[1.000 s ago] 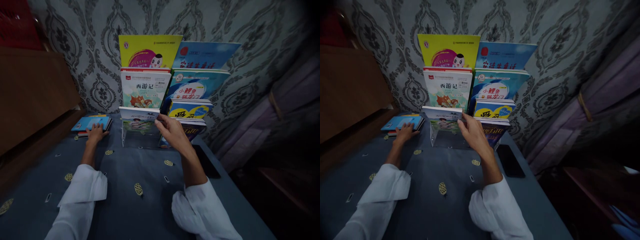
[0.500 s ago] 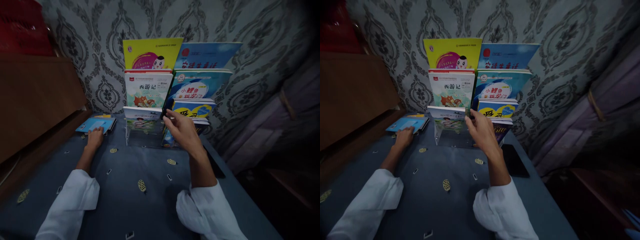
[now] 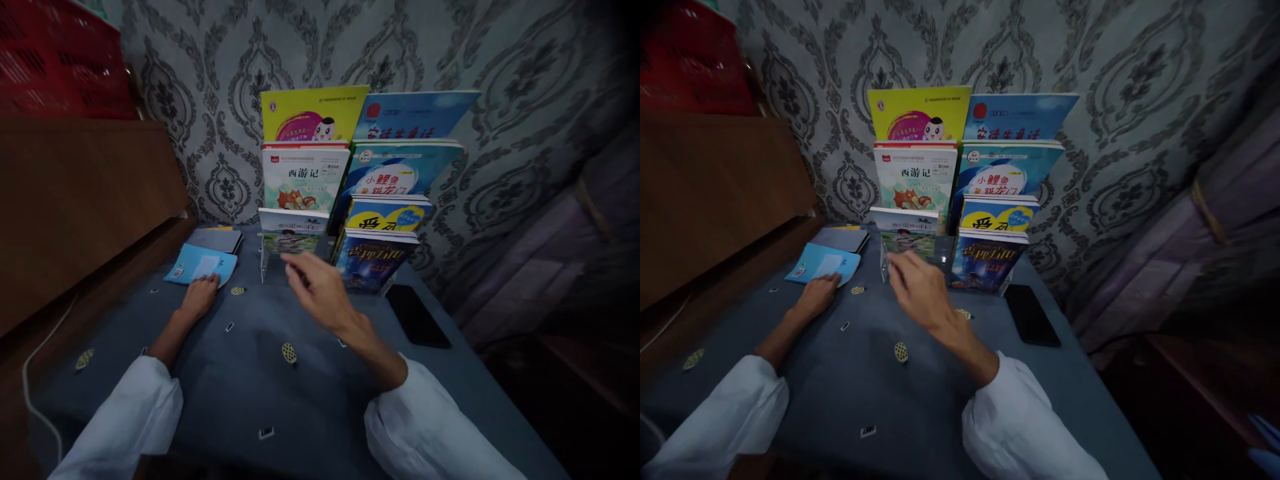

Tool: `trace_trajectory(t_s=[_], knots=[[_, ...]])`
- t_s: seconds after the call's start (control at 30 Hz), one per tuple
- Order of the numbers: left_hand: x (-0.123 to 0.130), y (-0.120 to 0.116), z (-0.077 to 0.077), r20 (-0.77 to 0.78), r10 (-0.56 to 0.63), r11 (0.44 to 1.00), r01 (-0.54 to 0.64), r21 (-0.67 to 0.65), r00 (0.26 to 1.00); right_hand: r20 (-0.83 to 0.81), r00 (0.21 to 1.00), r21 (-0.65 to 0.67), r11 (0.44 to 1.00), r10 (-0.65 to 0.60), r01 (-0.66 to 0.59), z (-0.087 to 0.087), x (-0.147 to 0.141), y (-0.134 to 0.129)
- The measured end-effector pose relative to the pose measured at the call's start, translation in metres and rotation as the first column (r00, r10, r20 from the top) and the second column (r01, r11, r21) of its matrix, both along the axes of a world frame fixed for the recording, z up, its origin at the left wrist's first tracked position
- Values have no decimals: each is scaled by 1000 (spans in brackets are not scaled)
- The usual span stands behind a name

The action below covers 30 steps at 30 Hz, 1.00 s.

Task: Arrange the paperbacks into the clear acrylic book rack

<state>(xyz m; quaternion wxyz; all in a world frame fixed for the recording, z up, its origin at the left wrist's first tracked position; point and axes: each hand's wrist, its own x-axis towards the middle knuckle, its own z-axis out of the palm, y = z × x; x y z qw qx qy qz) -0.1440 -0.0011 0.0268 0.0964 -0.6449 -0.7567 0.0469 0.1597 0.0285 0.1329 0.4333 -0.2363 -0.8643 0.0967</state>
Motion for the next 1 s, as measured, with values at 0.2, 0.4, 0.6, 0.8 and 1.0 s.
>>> trace_trajectory(t_s=[0.2,0.4,0.6,0.8,1.0], knots=[[12,-30,-2,20,-30,999,31,-45,999,476,876,-87,995,77,-40,-57,-2,-29],[33,-61,-8,-10,-85,995,84,-61,996,537,829,-166,983,156,-78,-100,8,-43],[54,-89,-11,11,-155,986,156,-52,988,372,914,-157,981,164,-112,-130,14,-40],[90,-114,-34,18,-385,923,385,31,923,235,959,-178,977,161,-121,-137,15,-36],[118,-126,-34,208,-700,698,716,-2,683,236,942,-193,961,239,-196,-130,17,-37]])
